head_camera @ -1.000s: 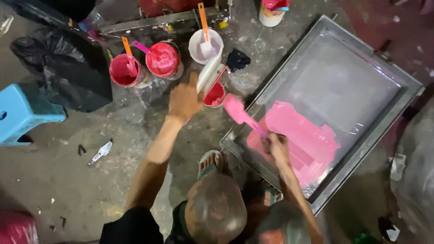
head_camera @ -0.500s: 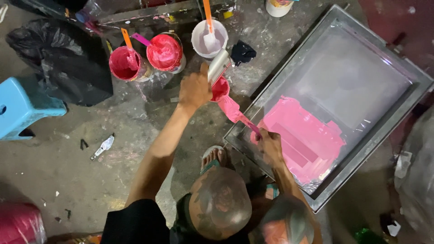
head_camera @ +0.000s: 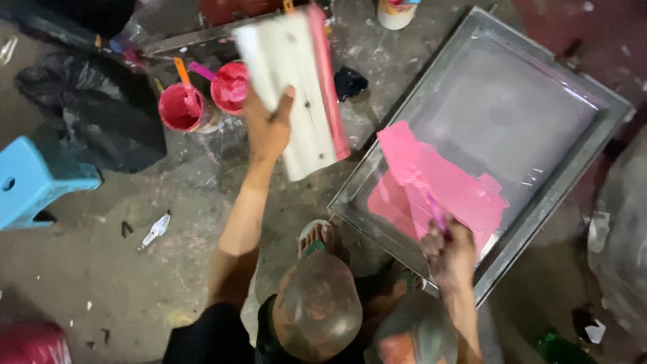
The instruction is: Preparing a screen for printing by applying pink ink with a spatula and loading a squeegee.
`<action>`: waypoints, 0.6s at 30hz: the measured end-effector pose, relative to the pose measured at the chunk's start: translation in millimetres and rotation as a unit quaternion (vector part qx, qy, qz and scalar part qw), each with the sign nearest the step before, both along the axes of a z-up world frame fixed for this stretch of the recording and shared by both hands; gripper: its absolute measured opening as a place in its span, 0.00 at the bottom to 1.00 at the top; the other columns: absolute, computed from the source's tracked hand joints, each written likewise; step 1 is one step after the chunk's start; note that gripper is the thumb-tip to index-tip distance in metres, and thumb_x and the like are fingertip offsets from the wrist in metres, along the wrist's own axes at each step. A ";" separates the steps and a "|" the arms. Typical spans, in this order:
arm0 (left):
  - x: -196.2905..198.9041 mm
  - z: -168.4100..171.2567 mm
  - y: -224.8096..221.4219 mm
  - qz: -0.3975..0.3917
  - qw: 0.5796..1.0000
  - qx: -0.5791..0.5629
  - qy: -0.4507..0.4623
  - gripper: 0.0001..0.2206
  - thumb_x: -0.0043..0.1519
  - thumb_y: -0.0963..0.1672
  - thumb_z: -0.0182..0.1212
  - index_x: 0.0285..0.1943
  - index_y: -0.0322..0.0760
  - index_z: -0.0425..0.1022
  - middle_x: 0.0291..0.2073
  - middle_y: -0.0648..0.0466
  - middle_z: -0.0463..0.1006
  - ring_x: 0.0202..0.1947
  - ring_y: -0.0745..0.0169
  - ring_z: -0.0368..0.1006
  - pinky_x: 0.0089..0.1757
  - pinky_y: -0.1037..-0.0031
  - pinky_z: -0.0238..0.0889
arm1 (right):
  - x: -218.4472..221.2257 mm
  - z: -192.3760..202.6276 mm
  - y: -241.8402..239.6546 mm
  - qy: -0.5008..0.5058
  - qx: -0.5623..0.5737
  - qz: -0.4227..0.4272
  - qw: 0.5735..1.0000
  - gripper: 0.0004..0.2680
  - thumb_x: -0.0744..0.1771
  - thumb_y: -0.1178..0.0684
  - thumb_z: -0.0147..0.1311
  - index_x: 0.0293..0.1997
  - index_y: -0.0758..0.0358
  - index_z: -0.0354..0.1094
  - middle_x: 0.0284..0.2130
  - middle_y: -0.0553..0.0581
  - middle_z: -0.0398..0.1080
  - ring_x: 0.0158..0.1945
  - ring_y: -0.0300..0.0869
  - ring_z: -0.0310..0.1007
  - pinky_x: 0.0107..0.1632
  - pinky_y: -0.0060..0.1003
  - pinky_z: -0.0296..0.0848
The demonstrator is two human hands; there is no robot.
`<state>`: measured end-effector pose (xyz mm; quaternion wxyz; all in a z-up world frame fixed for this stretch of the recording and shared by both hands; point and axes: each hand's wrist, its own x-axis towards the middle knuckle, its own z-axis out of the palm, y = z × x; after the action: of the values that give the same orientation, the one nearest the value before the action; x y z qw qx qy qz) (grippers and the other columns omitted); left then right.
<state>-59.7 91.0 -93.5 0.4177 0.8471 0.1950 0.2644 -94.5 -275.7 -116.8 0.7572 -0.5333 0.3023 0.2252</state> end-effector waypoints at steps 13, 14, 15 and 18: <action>18.9 144.1 -110.1 -0.007 0.880 -0.303 -0.365 0.23 0.61 0.50 0.72 0.57 0.32 0.73 0.51 0.45 0.79 0.54 0.48 0.76 0.51 0.56 0.76 | -39.0 44.8 -79.0 -0.265 0.106 -0.053 0.957 0.16 0.70 0.56 0.46 0.18 0.62 0.56 0.14 0.60 0.56 0.13 0.40 0.45 0.19 0.36 0.45; 18.3 144.4 -112.2 -0.020 0.874 -0.309 -0.374 0.23 0.61 0.49 0.72 0.58 0.31 0.72 0.52 0.44 0.79 0.55 0.47 0.76 0.52 0.55 0.76 | -40.7 37.3 -81.8 -0.268 0.112 -0.059 0.955 0.14 0.70 0.57 0.46 0.20 0.61 0.61 0.15 0.63 0.58 0.14 0.42 0.48 0.20 0.36 0.48; 16.9 144.4 -112.9 -0.019 0.875 -0.308 -0.374 0.23 0.61 0.49 0.72 0.58 0.31 0.72 0.52 0.44 0.79 0.55 0.47 0.76 0.52 0.55 0.76 | -41.8 43.7 -80.1 -0.268 0.114 -0.058 0.955 0.14 0.70 0.57 0.46 0.20 0.61 0.61 0.15 0.63 0.58 0.14 0.42 0.48 0.20 0.36 0.48; 12.5 143.1 -113.2 -0.035 0.881 -0.294 -0.368 0.25 0.63 0.49 0.70 0.63 0.30 0.68 0.56 0.44 0.77 0.58 0.47 0.74 0.54 0.53 0.76 | -44.5 62.9 -76.4 -0.240 -0.031 -0.044 0.969 0.18 0.71 0.59 0.47 0.16 0.66 0.54 0.16 0.59 0.59 0.19 0.37 0.49 0.25 0.34 0.53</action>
<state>-47.3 -22.2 49.6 0.6981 0.5335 0.0661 0.4730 -139.0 -352.1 -53.9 0.7996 -0.5815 0.1421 0.0480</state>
